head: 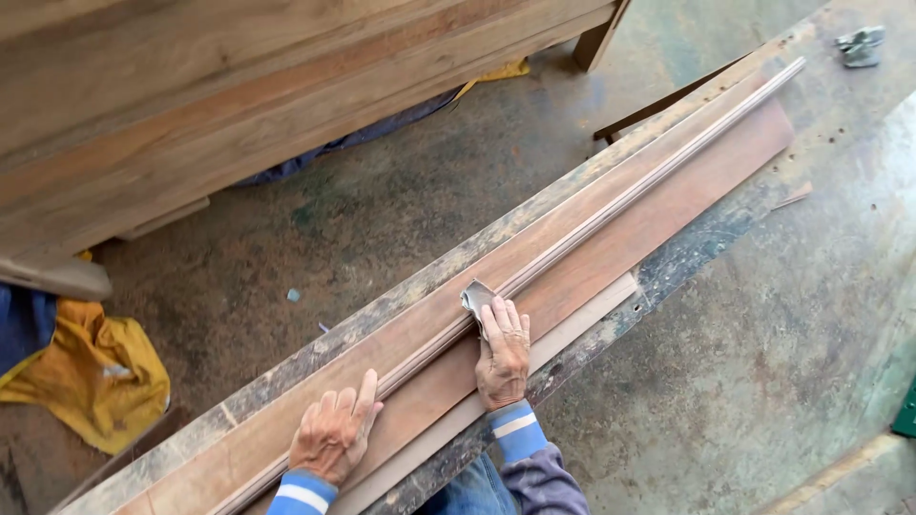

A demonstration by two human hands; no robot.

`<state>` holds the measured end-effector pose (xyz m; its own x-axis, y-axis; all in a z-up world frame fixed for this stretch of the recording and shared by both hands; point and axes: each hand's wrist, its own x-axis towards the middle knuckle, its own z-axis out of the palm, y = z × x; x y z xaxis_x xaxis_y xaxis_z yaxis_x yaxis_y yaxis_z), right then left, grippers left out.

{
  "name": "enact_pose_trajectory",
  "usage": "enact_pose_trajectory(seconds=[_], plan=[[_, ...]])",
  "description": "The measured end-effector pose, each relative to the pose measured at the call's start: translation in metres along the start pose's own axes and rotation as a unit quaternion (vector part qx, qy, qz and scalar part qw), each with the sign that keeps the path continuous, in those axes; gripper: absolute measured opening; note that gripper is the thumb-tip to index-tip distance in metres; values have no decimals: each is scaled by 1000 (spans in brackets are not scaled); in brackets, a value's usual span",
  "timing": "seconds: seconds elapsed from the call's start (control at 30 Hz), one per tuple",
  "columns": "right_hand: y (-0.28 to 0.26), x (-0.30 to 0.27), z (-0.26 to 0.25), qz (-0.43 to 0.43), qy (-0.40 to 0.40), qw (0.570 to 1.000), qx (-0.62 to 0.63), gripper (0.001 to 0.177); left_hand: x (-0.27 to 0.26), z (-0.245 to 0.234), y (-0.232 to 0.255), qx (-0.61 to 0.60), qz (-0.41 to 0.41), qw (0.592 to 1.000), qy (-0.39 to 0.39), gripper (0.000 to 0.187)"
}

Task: Sanding a decorative wooden trim piece by hand using sandpaper.

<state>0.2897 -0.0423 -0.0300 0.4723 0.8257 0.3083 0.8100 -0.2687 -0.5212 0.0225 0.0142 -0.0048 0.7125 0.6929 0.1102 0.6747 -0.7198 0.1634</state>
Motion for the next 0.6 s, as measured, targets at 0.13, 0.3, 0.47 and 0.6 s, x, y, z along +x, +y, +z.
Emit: enact_pose_trajectory(seconds=[0.13,0.3,0.47,0.6], plan=[[-8,-21,40,-116,90,988,44,34,5,6,1,-2,-18,1000,17,61],[9,-8,24,-207,0,974,96,23,5,11,2,3,-46,999,-17,62],[79,109,-26,-109,52,992,-34,25,-1,18,3,11,-62,998,-16,67],[-2,84,-24,-155,60,984,69,30,-17,49,-5,13,-70,997,-33,70]])
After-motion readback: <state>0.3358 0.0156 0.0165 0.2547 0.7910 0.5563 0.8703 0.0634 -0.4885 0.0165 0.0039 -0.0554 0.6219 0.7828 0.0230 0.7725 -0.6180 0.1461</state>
